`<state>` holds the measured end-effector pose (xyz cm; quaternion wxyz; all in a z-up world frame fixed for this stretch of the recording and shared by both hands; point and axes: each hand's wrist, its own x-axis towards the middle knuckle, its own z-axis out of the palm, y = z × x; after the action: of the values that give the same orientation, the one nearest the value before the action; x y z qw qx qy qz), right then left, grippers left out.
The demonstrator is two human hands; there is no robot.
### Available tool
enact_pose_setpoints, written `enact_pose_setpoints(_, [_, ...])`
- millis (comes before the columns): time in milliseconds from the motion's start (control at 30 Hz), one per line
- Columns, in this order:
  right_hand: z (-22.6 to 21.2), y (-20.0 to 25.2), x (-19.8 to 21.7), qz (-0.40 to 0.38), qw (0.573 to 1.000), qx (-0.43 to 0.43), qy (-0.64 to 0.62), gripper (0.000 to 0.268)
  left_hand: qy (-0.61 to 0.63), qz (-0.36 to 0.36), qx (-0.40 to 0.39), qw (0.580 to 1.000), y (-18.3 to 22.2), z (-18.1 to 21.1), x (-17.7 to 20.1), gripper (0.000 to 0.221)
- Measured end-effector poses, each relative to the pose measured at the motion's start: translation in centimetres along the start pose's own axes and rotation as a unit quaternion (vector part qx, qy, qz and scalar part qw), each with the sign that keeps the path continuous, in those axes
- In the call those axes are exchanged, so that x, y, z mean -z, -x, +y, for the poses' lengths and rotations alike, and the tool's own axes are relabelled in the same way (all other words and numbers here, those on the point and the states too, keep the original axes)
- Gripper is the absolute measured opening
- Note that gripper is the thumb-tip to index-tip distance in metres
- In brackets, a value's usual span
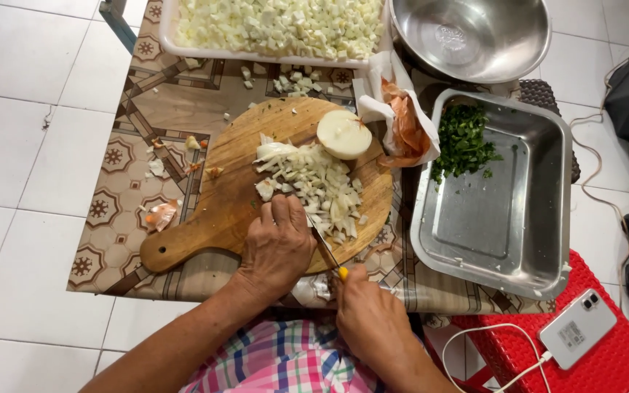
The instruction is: Dicing a white onion on a wooden cutting board using a kitchen knife.
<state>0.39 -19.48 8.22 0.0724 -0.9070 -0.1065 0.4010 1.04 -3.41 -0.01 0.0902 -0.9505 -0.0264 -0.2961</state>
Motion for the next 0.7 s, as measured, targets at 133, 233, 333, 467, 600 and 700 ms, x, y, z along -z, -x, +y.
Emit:
enact_pose_setpoints(133, [-0.2, -0.3, 0.6, 0.042, 0.999, 0.015, -0.017, 0.031, -0.008, -0.007, 0.008, 1.000, 0.2, 0.0, 0.4, 0.039])
enact_pose_setpoints(233, [-0.4, -0.8, 0.9, 0.035, 0.998, 0.038, -0.046, 0.028, 0.012, -0.027, -0.005, 1.000, 0.6, -0.4, 0.5, 0.053])
enact_pose_setpoints(333, [-0.2, 0.3, 1.6, 0.036, 0.995, 0.048, -0.075, 0.031, 0.065, -0.104, -0.005, 0.993, 1.0, -0.8, 0.8, 0.078])
enact_pose_setpoints(467, [0.6, 0.9, 0.5, 0.047, 0.997, 0.052, -0.037, 0.031, 0.078, -0.100, -0.008, 0.992, 1.2, -1.0, 0.7, 0.083])
enact_pose_setpoints(600, [0.5, 0.9, -0.4, 0.045, 0.998, 0.043, -0.023, 0.031, 0.012, -0.029, -0.038, 0.999, 0.8, -1.0, 0.6, 0.042])
enact_pose_setpoints(700, [-0.1, 1.1, -0.1, 0.037, 0.999, 0.025, -0.024, 0.030, 0.022, -0.019, -0.038, 0.999, 0.8, -0.9, -0.1, 0.039])
